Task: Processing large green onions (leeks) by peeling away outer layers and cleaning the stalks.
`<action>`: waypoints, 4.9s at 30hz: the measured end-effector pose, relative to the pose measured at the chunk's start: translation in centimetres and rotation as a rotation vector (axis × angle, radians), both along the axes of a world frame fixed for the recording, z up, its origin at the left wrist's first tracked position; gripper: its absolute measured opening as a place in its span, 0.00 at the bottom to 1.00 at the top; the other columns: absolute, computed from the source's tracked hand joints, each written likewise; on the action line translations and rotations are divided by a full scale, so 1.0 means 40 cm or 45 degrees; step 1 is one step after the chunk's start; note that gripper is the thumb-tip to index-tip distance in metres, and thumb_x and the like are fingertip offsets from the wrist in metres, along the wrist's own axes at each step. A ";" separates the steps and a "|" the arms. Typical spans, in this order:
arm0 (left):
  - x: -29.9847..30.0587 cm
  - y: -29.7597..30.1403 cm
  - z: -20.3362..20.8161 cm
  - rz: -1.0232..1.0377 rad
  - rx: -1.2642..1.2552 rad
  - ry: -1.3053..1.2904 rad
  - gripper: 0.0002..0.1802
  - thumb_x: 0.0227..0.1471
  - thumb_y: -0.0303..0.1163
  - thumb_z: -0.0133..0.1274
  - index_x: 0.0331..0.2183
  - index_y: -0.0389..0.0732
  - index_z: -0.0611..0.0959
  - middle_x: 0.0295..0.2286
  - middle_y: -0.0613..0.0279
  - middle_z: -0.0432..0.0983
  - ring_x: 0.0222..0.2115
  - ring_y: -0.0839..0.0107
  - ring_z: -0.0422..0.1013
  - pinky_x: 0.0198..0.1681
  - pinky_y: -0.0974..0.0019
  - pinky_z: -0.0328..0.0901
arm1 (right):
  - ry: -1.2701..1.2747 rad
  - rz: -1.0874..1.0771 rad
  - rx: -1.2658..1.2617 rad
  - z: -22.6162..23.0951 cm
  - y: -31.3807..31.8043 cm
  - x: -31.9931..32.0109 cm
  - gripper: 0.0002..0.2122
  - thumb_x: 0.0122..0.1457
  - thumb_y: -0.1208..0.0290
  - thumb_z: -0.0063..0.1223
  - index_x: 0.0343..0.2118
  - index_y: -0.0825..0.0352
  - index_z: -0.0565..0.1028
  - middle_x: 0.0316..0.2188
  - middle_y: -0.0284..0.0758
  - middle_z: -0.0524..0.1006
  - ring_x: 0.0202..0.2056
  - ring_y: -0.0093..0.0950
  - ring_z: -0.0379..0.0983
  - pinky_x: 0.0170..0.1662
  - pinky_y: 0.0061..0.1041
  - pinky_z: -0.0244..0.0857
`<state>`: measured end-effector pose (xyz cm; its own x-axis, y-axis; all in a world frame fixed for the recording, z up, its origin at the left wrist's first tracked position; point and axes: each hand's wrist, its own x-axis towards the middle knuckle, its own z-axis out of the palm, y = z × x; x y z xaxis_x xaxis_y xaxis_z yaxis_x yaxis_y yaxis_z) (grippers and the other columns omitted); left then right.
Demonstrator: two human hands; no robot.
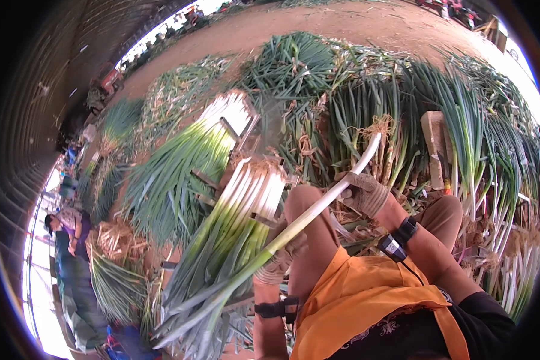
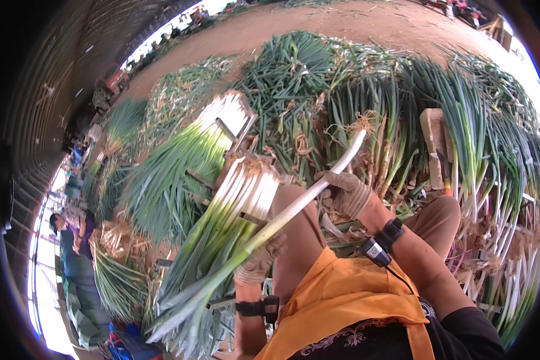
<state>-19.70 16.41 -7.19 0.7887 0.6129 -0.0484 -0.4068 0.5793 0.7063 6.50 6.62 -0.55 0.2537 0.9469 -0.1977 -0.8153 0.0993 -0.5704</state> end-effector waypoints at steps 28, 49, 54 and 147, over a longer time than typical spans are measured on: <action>-0.228 0.390 0.319 0.186 1.686 2.571 0.20 0.44 0.35 0.52 0.43 0.48 0.73 0.31 0.46 0.74 0.33 0.51 0.71 0.36 0.56 0.64 | -0.981 0.021 -0.523 -0.058 0.251 0.095 0.13 0.56 0.68 0.47 0.42 0.71 0.70 0.30 0.37 0.76 0.27 0.23 0.73 0.30 0.20 0.69; -0.367 0.682 -0.282 0.126 1.383 2.105 0.16 0.47 0.30 0.46 0.40 0.39 0.77 0.31 0.47 0.75 0.29 0.54 0.71 0.32 0.59 0.64 | -0.519 -0.047 -1.388 -0.445 -0.078 0.122 0.11 0.54 0.69 0.49 0.36 0.72 0.73 0.24 0.35 0.75 0.21 0.24 0.71 0.25 0.22 0.67; -0.420 0.732 -0.372 0.493 0.825 2.019 0.16 0.44 0.22 0.51 0.39 0.29 0.76 0.33 0.54 0.76 0.30 0.68 0.69 0.37 0.70 0.63 | -0.690 0.102 -1.429 -0.485 -0.078 0.106 0.09 0.52 0.68 0.50 0.31 0.69 0.76 0.20 0.34 0.75 0.18 0.22 0.71 0.22 0.20 0.66; 0.358 0.052 0.879 -0.392 0.659 -0.717 0.45 0.41 0.53 0.54 0.52 0.34 0.59 0.19 0.67 0.66 0.17 0.77 0.61 0.19 0.72 0.57 | -2.613 0.776 -1.000 -0.559 -0.330 0.217 0.16 0.51 0.60 0.46 0.40 0.61 0.73 0.40 0.36 0.74 0.37 0.33 0.72 0.40 0.30 0.67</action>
<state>-5.36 18.47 27.95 0.7467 0.2015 0.6340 -0.6561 0.3801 0.6520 15.18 -6.60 -22.90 0.3423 0.8577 -0.3836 0.8784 -0.4371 -0.1935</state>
